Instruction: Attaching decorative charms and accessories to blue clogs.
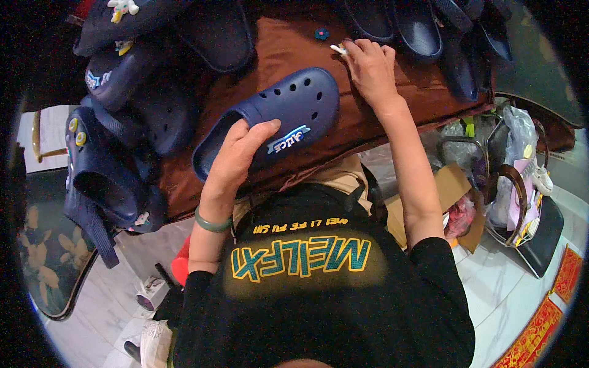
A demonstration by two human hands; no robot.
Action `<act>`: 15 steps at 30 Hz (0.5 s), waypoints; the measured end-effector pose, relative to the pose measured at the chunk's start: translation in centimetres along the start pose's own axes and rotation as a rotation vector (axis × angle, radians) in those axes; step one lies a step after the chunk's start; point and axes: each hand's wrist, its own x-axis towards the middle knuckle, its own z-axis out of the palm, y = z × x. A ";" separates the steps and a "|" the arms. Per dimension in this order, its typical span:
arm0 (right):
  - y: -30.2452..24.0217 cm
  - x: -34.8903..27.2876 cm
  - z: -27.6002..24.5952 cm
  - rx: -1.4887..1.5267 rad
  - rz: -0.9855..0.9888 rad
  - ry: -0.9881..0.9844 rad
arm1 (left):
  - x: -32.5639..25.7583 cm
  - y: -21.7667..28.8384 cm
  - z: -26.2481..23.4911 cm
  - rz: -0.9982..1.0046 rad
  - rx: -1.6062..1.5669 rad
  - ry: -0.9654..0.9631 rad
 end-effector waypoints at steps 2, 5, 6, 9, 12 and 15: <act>-0.1 0.2 -0.5 -0.127 -0.084 0.008 | 0.2 -0.6 -0.6 -0.007 0.012 -0.034; -0.5 0.3 -1.4 -0.107 -0.079 0.120 | 0.3 -0.8 -0.4 0.022 -0.003 -0.038; -0.9 0.1 -1.8 0.094 0.028 0.124 | 0.3 -0.7 -0.2 0.056 -0.031 -0.014; -3.6 0.3 -3.7 0.421 0.180 0.078 | 0.7 -0.7 -0.7 0.061 0.007 -0.039; -7.4 1.0 -6.4 0.249 -0.071 0.059 | 0.4 -0.5 -0.3 0.091 -0.005 -0.045; -9.5 1.6 -6.3 0.183 -0.237 0.070 | 0.8 -0.6 -0.4 0.117 -0.017 -0.046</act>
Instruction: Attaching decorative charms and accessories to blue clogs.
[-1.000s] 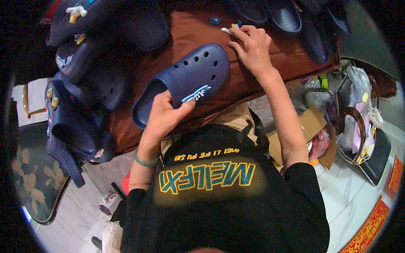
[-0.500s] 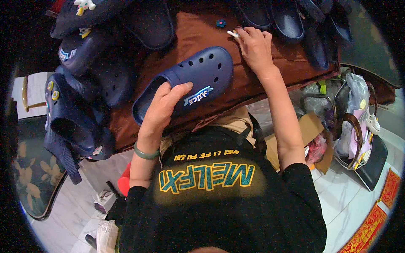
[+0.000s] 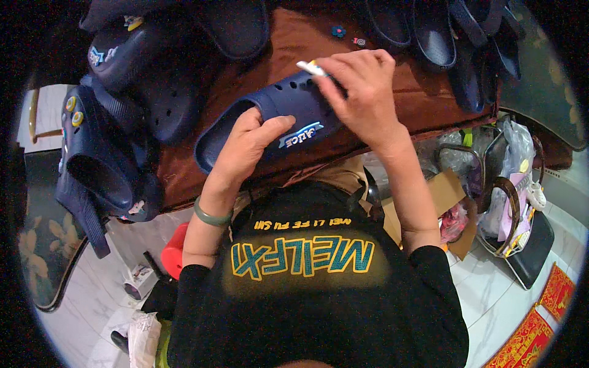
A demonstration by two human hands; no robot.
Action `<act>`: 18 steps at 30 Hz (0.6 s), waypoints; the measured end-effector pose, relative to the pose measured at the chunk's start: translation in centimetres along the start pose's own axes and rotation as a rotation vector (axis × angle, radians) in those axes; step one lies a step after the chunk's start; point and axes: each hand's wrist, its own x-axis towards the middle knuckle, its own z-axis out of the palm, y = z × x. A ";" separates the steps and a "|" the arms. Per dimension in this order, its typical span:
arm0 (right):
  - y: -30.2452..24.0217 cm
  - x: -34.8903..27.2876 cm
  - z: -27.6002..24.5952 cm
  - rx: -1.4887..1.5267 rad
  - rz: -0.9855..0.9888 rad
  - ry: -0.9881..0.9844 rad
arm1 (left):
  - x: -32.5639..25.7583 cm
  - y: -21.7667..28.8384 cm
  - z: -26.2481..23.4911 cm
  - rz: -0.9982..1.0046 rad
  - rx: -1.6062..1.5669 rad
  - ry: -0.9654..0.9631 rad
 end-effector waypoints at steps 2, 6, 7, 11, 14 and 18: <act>-1.0 0.2 0.8 -0.003 -0.042 0.006 | 0.0 -0.2 -0.1 -0.015 0.022 0.020; -2.3 -0.1 1.2 -0.014 -0.085 -0.004 | -0.1 0.0 -0.4 -0.089 0.100 0.029; -2.5 -0.1 1.0 -0.020 -0.082 -0.036 | -0.2 0.0 -0.4 -0.090 0.097 0.031; -3.4 0.5 -0.4 -0.094 -0.102 -0.158 | -0.3 0.0 -0.5 -0.063 0.065 0.001; -3.6 0.5 -0.1 -0.164 -0.139 -0.175 | -0.2 -0.2 -0.6 -0.048 0.105 0.007; -3.9 1.5 -0.5 -0.220 -0.178 -0.260 | 0.0 -0.7 -0.7 -0.002 0.177 0.014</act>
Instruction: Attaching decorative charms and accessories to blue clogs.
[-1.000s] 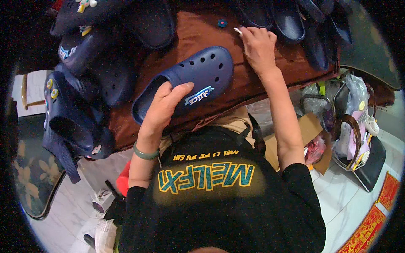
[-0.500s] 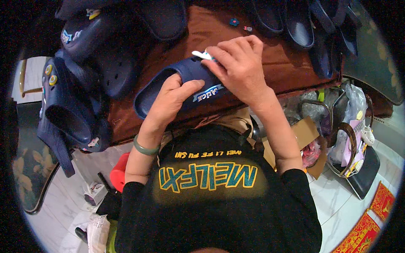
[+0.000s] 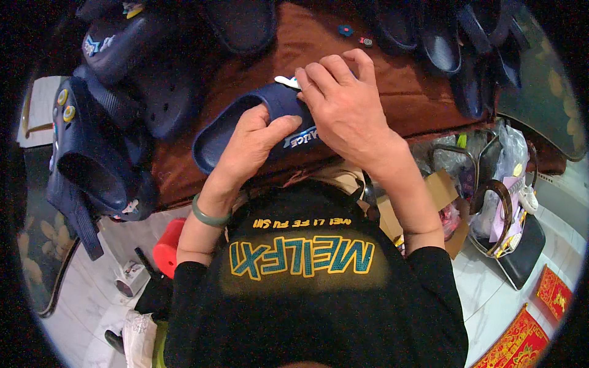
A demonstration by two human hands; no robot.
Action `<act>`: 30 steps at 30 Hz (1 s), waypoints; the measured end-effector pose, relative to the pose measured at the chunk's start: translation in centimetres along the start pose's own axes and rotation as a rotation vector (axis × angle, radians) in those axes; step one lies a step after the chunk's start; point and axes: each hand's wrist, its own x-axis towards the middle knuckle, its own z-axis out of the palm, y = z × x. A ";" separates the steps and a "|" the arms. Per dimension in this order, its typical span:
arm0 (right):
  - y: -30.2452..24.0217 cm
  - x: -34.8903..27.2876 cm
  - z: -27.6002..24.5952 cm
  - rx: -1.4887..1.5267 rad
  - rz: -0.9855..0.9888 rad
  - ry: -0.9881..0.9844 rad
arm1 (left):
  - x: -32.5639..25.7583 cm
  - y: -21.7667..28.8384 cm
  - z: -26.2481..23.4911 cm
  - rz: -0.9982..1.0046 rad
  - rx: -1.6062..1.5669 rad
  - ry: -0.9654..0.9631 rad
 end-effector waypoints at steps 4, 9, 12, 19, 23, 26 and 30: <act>0.2 0.5 -1.2 -0.092 -0.112 -0.197 | 0.0 -0.3 -0.2 -0.008 0.019 -0.014; 0.1 0.0 -0.7 -0.225 -0.193 -0.302 | 0.2 -0.2 0.0 0.050 0.037 -0.029; -0.6 -0.5 0.0 -0.222 -0.123 -0.267 | 0.1 -0.2 -0.1 0.063 0.063 -0.030; 2.1 -0.2 0.3 0.203 -0.053 -0.136 | -0.2 0.0 -0.2 -0.033 0.035 -0.023; 9.1 -0.2 4.2 0.286 0.231 0.041 | 0.1 0.0 0.1 -0.014 0.012 -0.030; 12.3 0.0 7.7 0.110 0.265 0.007 | 0.0 0.3 0.3 -0.032 -0.003 -0.037; 13.1 -0.3 9.5 0.014 0.298 -0.107 | 0.1 0.4 0.2 -0.063 0.014 -0.046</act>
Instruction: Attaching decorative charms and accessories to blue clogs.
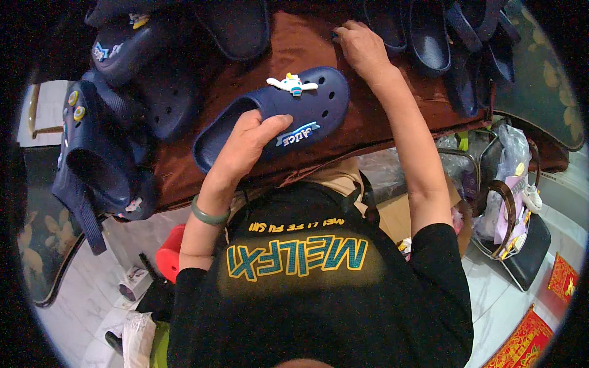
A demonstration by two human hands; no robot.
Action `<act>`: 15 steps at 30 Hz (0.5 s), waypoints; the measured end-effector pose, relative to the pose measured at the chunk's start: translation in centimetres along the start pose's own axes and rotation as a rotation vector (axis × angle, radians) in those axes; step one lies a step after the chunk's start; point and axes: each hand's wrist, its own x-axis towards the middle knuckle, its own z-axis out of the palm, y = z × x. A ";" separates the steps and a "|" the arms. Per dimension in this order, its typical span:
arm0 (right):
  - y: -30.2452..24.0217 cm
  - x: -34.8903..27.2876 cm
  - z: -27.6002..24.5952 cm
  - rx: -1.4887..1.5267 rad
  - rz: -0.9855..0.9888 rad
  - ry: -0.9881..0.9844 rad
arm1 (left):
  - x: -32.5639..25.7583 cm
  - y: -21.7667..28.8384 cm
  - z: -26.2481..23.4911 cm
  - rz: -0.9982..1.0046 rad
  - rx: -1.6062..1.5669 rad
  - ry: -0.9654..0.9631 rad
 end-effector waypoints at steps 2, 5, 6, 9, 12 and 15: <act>-0.5 -0.2 -0.2 0.027 -0.014 0.060 | 0.0 -0.3 -0.2 -0.019 -0.015 0.005; -2.7 -2.5 -2.8 0.471 0.114 0.170 | 0.0 -0.5 -0.4 -0.035 -0.037 0.016; -3.4 -3.2 -3.4 0.473 0.115 0.170 | -0.1 -0.5 -0.3 -0.032 -0.040 0.024; -5.3 -5.5 -5.1 0.549 -0.032 0.294 | -0.1 0.1 0.3 -0.024 -0.111 0.050; -6.2 -6.3 -5.6 0.453 -0.110 0.339 | -0.2 0.3 0.6 -0.023 -0.140 0.067; -6.5 -6.7 -6.1 0.364 -0.177 0.306 | -0.1 0.5 0.5 -0.035 -0.105 0.039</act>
